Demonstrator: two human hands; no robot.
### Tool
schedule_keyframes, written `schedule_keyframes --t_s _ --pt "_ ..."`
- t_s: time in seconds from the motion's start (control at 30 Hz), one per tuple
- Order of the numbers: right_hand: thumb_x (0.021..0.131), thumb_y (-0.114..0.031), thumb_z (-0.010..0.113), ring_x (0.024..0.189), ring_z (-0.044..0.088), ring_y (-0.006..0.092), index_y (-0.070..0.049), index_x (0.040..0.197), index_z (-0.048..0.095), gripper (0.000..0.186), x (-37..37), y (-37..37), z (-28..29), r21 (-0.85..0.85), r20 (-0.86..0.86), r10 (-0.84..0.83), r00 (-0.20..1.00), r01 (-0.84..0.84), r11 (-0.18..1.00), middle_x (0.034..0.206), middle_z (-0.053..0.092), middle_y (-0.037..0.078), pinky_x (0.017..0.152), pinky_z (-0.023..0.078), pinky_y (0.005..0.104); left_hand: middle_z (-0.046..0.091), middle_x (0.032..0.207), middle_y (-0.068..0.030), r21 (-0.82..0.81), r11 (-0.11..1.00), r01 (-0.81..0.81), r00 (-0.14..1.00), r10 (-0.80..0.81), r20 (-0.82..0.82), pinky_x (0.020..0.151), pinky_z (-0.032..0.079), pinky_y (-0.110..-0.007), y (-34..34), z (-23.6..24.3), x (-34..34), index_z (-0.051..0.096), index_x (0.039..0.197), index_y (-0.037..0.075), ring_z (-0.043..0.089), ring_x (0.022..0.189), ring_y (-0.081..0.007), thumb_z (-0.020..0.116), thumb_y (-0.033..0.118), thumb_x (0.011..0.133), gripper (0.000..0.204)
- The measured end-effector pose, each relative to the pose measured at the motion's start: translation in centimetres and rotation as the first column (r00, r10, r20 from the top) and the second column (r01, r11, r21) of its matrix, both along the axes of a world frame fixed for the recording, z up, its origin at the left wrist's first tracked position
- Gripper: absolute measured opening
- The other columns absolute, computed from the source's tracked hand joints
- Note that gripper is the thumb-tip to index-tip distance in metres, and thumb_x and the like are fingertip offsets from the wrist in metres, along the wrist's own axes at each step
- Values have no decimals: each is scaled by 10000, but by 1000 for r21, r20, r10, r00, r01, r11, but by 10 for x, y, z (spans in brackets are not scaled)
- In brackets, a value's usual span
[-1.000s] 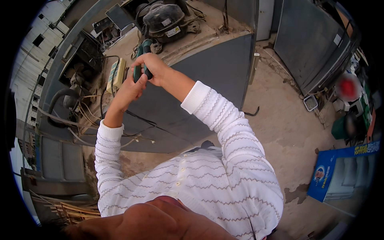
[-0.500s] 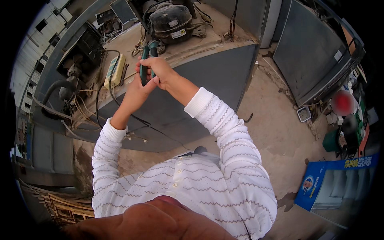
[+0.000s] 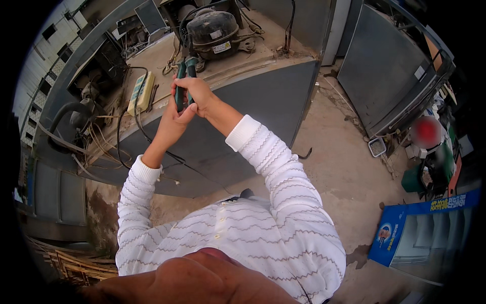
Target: The person uses pliers to strip the insulation from a wire connected to an outdoor air conditioning unit. They then use a screwdriver to tighten the terminal screws on the unit's electrical box.
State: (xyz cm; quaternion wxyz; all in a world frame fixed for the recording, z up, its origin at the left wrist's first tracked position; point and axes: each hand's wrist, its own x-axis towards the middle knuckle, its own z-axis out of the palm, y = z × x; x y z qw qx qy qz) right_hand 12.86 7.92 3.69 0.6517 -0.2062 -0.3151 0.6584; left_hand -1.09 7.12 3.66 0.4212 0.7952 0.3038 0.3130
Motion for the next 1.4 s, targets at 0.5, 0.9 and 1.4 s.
schedule_keyframes --t_s 0.5,0.9,1.4 --pt "930 -142 563 820 573 144 -70 1100 468 208 -5 9 -11 86 -185 96 978 -82 993 925 559 47 737 532 286 498 1114 -19 69 998 -16 998 12 55 774 449 -211 -1 -6 -1 308 1414 -21 486 877 -72 643 275 941 650" --pt "927 -213 546 1121 578 195 -24 1333 500 450 23 -16 18 9 236 10 972 -12 1000 1255 600 110 954 479 396 531 876 -22 17 986 169 976 -165 -141 724 421 -252 2 20 -24 497 1195 1 482 795 -113 559 538 956 591" --pt "859 -268 470 1284 480 268 25 1406 435 622 28 -38 23 90 136 237 962 -250 964 1453 464 170 1061 368 452 587 918 -21 -339 933 124 990 -95 99 648 479 -246 -13 22 -43 539 1141 45 561 766 -98 420 624 975 614"
